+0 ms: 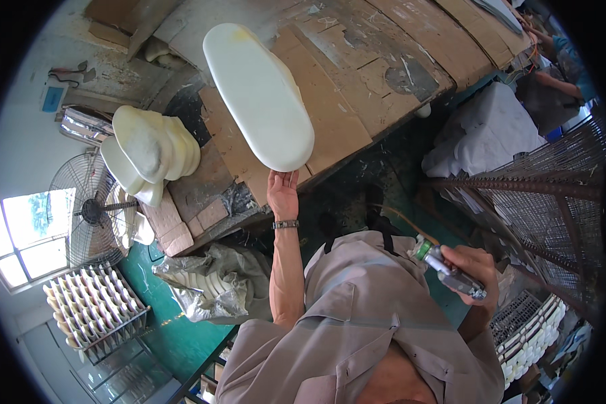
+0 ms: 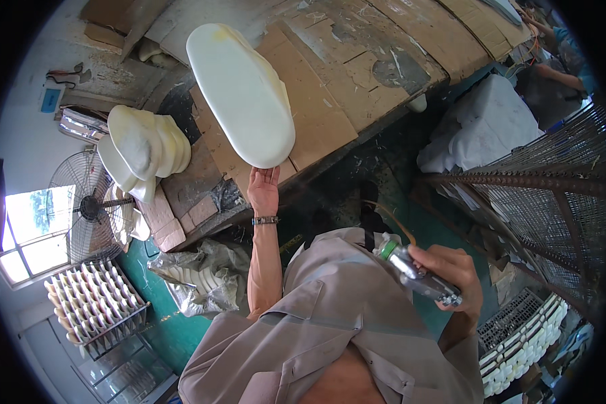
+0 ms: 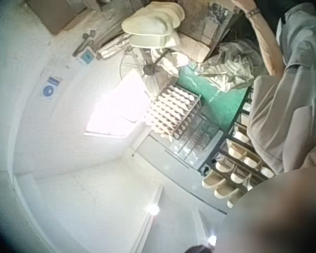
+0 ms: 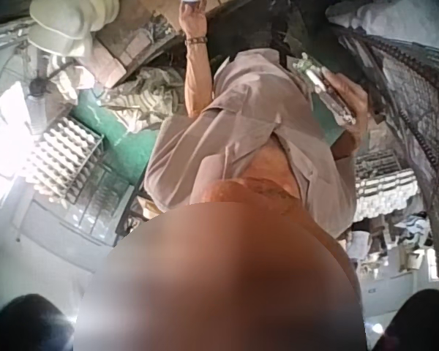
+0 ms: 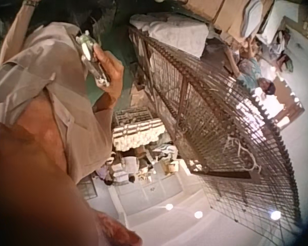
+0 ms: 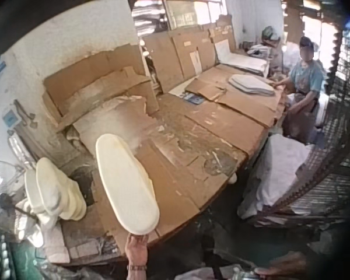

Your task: The recorder uses a spray gun to apply adhesive to foam components and organizes them.

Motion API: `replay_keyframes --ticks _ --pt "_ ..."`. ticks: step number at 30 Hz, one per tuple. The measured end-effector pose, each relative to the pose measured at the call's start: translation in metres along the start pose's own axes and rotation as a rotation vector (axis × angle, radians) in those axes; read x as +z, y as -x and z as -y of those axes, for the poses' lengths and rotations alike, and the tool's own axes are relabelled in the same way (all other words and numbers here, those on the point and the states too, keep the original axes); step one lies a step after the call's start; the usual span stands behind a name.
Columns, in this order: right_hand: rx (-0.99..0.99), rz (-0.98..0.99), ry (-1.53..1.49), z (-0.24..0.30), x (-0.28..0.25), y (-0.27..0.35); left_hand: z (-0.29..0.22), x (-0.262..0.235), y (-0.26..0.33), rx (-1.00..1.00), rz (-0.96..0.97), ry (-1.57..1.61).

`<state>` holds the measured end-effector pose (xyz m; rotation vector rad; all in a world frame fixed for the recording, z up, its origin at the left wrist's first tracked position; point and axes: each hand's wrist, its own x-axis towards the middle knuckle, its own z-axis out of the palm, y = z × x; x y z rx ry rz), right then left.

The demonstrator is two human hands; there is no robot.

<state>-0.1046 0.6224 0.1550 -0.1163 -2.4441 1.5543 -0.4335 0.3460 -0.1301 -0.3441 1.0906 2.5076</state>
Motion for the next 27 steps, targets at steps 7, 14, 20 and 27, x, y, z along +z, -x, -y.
replay_keyframes --ticks 7,14,20,27 --pt "-0.019 0.045 0.001 0.001 -0.014 0.001 0.005 -0.002 -0.005 0.008 0.017 0.077" --pt "-0.008 -0.256 0.271 0.007 -0.011 -0.025 0.006 0.003 -0.009 0.045 0.116 0.107" --pt "-0.052 -0.274 0.077 -0.003 -0.012 -0.040 0.008 0.015 -0.012 0.084 0.097 0.101" --pt "-0.059 -0.163 0.138 -0.009 -0.026 -0.054 0.012 0.020 -0.016 0.102 0.079 0.129"
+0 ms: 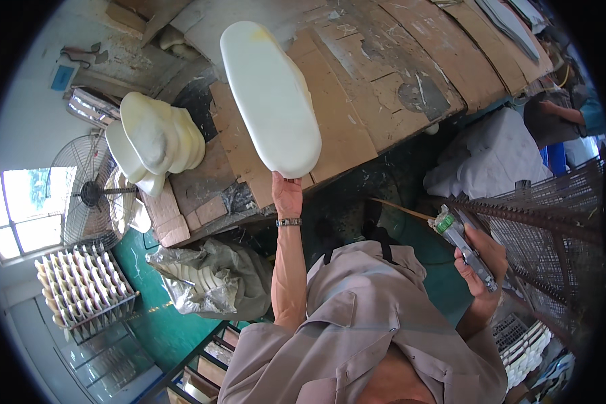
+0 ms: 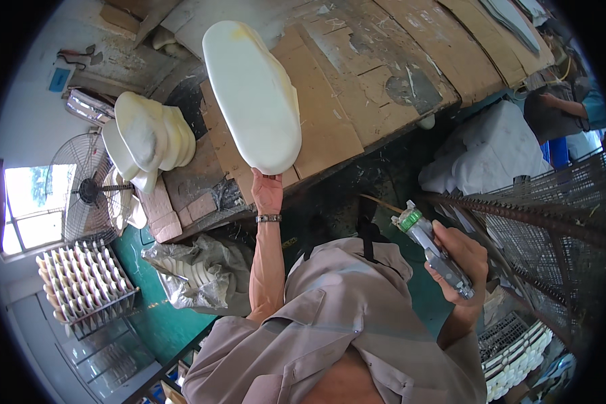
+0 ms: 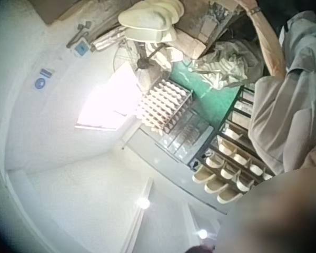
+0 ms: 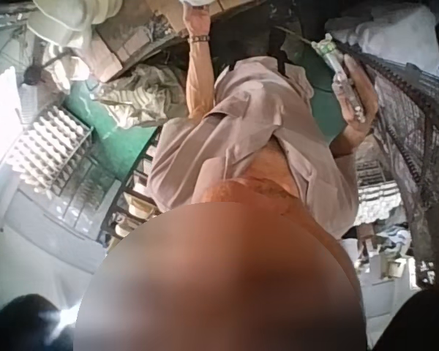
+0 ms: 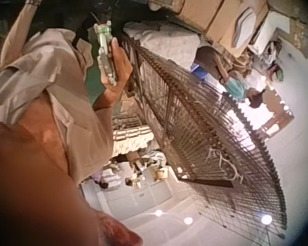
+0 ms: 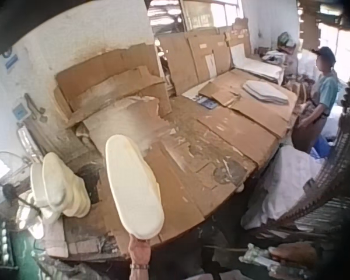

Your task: The recorder uses a spray gun to apply adhesive to foam components and organizes them.

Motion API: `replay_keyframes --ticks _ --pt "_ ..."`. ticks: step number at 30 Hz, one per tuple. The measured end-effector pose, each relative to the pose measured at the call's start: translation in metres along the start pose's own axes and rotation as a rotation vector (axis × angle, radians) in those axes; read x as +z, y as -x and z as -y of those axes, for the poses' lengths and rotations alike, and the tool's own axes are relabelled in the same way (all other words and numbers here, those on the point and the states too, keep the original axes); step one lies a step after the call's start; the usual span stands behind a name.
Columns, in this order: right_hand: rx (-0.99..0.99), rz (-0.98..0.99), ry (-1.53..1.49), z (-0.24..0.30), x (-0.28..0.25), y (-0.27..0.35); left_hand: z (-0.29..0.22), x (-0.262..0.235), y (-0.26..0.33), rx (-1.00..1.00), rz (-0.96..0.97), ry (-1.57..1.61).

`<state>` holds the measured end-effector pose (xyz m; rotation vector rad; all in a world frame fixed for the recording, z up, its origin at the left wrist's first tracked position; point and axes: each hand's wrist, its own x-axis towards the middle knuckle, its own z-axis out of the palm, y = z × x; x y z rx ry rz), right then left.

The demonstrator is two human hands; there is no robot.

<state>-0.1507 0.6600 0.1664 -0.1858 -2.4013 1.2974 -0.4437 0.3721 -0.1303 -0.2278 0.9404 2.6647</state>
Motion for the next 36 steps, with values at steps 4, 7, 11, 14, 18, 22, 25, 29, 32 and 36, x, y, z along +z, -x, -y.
replay_keyframes --ticks 4,7,11,14,18,22,25,29,32,36 --pt "-0.021 0.016 0.025 -0.001 -0.007 -0.011 0.004 0.004 -0.004 0.021 0.011 -0.001" --pt "0.033 0.136 0.001 -0.002 -0.009 -0.017 0.004 0.005 -0.007 0.041 0.055 -0.017" --pt "-0.016 0.172 0.026 0.004 0.008 -0.021 -0.013 -0.002 -0.008 0.033 -0.002 0.012" --pt "-0.070 0.171 0.069 0.016 0.031 -0.026 -0.026 0.006 0.001 0.047 0.033 0.107" --pt "-0.043 0.207 0.002 0.028 0.064 -0.029 -0.069 -0.002 0.040 0.096 0.087 0.070" --pt "-0.070 0.276 0.005 0.040 0.108 -0.046 -0.125 -0.035 0.081 0.255 0.093 0.089" --pt "-0.062 0.379 -0.042 0.049 0.138 -0.061 -0.158 -0.074 0.102 0.415 0.006 0.132" --pt "-0.114 0.513 -0.021 0.068 0.178 -0.081 -0.196 -0.165 0.118 0.614 -0.116 0.298" --pt "-0.128 0.568 -0.007 0.080 0.204 -0.090 -0.230 -0.212 0.117 0.735 -0.202 0.230" --pt "-0.127 0.598 0.044 0.092 0.234 -0.096 -0.276 -0.257 0.096 0.832 -0.319 0.207"
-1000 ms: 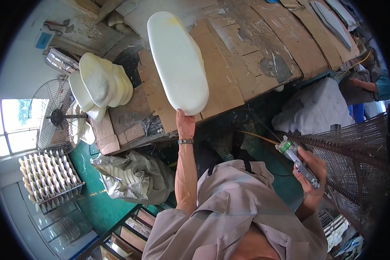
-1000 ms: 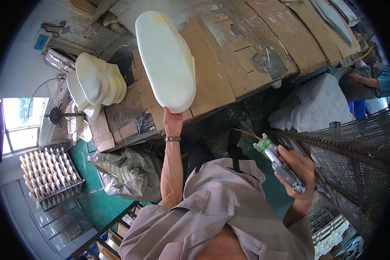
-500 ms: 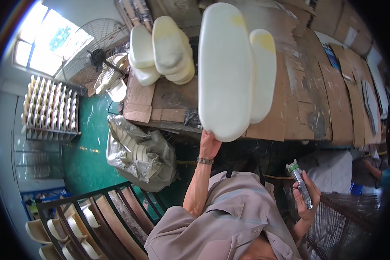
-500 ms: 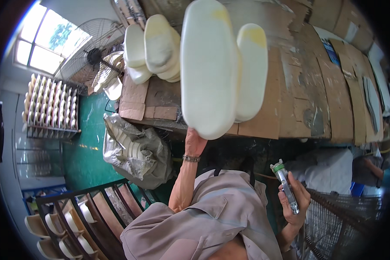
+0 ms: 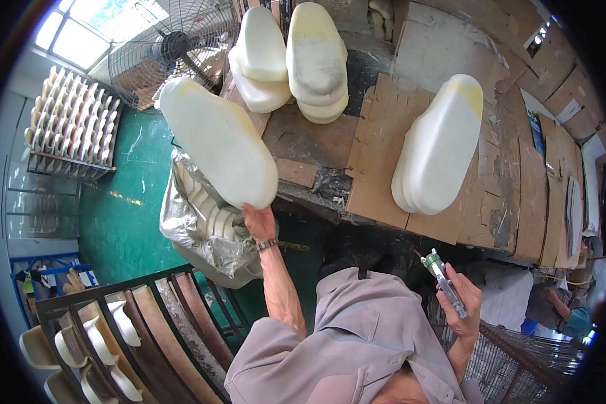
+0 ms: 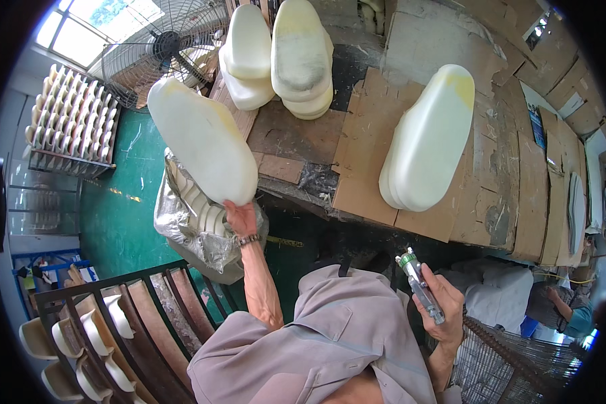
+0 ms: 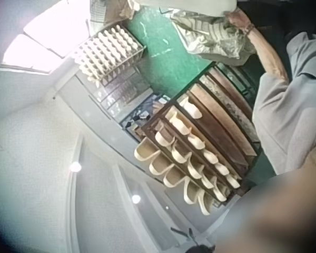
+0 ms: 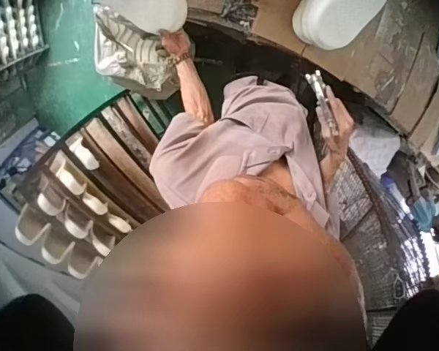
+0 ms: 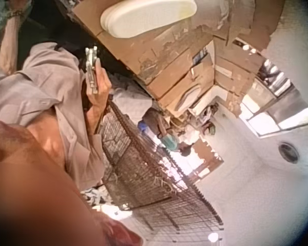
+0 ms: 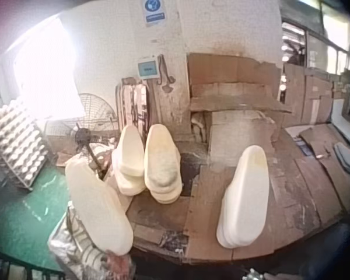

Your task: The recorder uses a spray gun to apply adhesive to foam components and organizes them.

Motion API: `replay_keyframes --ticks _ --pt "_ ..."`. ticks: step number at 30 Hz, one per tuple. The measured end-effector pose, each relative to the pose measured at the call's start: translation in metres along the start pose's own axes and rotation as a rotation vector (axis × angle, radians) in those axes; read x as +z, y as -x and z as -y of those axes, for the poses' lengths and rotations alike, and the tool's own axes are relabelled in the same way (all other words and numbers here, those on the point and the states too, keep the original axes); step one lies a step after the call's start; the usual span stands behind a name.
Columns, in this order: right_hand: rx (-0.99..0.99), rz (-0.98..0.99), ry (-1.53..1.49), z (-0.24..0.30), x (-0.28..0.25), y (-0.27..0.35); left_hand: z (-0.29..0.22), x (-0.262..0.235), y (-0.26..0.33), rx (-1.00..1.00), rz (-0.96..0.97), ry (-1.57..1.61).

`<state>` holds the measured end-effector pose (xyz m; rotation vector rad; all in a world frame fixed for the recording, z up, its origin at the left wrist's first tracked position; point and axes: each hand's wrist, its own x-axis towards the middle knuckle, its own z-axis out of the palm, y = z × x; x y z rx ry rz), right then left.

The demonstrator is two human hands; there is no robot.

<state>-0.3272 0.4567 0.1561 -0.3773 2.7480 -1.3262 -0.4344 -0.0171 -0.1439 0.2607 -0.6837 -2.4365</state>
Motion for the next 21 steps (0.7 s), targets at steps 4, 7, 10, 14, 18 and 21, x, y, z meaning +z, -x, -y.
replay_keyframes --ticks 4,7,10,14,18,21 --pt "0.030 0.004 0.010 0.014 0.019 -0.016 -0.014 -0.028 -0.066 0.039 0.025 -0.021" --pt "0.076 -0.006 0.033 0.024 0.029 -0.022 -0.013 -0.025 -0.094 0.034 0.027 -0.029" --pt "0.114 -0.053 0.042 0.033 0.040 -0.027 -0.001 0.000 -0.118 -0.003 0.024 0.002" --pt "0.166 -0.106 0.019 0.038 0.058 -0.026 0.018 0.070 -0.165 -0.029 0.245 0.050" --pt "0.202 -0.144 0.027 0.044 0.070 -0.022 0.042 0.143 -0.267 -0.021 0.340 -0.008" --pt "0.195 -0.163 0.050 0.053 0.073 -0.022 0.056 0.170 -0.351 -0.132 0.315 -0.085"
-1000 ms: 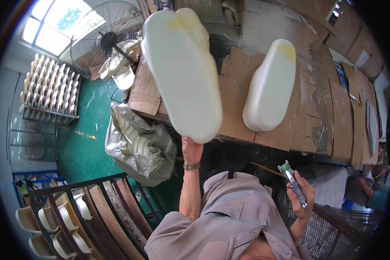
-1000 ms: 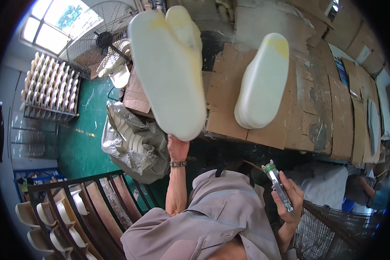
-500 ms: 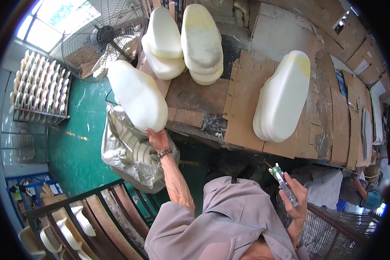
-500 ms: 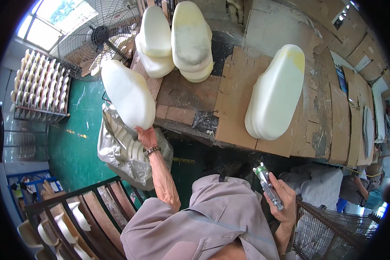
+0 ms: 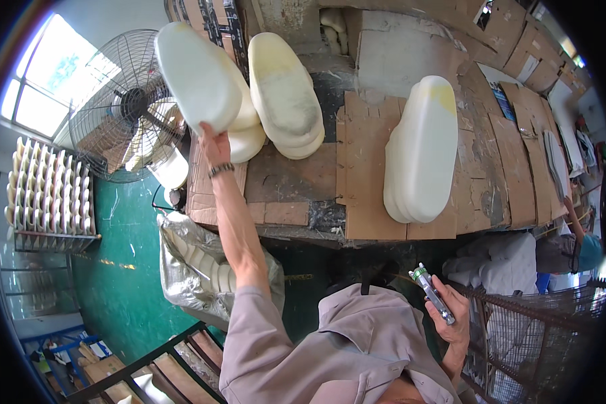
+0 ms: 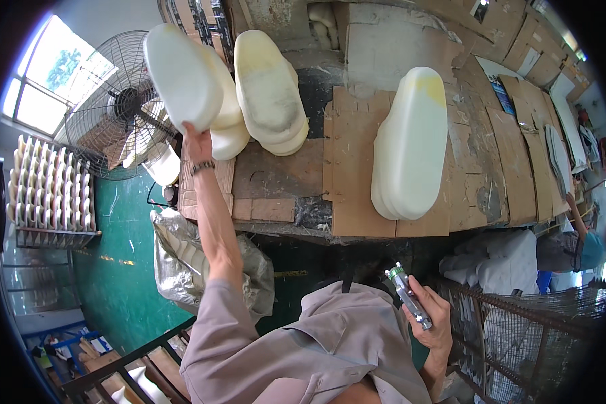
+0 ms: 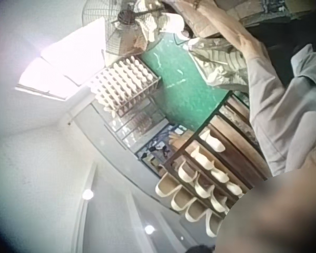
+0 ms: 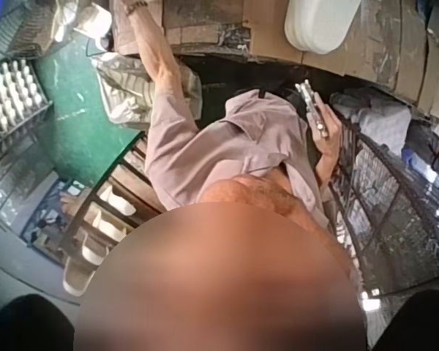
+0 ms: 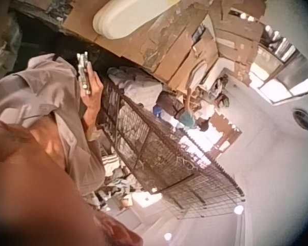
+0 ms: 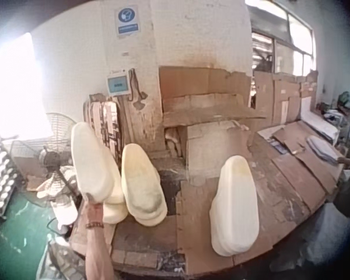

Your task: The recorder uses a spray gun to apply adhesive to foam components and organizes them.

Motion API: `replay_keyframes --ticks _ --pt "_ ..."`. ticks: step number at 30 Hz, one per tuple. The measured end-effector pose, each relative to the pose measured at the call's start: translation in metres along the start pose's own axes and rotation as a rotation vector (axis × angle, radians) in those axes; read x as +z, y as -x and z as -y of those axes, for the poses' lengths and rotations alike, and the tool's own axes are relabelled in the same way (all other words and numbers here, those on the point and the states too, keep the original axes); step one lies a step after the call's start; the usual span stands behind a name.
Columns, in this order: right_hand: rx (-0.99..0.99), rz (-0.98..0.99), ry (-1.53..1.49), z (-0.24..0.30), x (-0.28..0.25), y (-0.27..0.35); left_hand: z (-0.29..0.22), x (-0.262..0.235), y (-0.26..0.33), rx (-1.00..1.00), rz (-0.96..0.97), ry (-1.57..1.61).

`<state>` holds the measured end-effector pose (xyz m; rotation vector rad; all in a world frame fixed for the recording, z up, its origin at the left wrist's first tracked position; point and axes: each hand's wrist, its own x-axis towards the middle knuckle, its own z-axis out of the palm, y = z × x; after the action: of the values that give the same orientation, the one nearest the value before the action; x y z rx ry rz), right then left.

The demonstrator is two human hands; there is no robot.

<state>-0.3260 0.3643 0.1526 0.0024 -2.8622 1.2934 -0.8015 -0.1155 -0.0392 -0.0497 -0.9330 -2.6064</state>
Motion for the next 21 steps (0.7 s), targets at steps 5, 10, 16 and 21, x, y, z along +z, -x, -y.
replay_keyframes --ticks 5,10,16,21 --pt "0.018 -0.028 -0.021 -0.003 -0.001 0.008 0.019 -0.002 -0.046 -0.263 -0.272 -0.189" --pt "0.028 -0.053 -0.034 -0.013 -0.016 0.020 0.028 0.001 0.006 -0.156 -0.313 -0.181" --pt "0.022 -0.206 -0.057 -0.035 -0.046 0.029 0.055 -0.044 0.205 -0.319 -0.044 -0.017" --pt "-0.034 -0.448 -0.110 -0.065 -0.090 0.041 0.083 -0.117 0.456 -0.737 -0.220 -0.254"
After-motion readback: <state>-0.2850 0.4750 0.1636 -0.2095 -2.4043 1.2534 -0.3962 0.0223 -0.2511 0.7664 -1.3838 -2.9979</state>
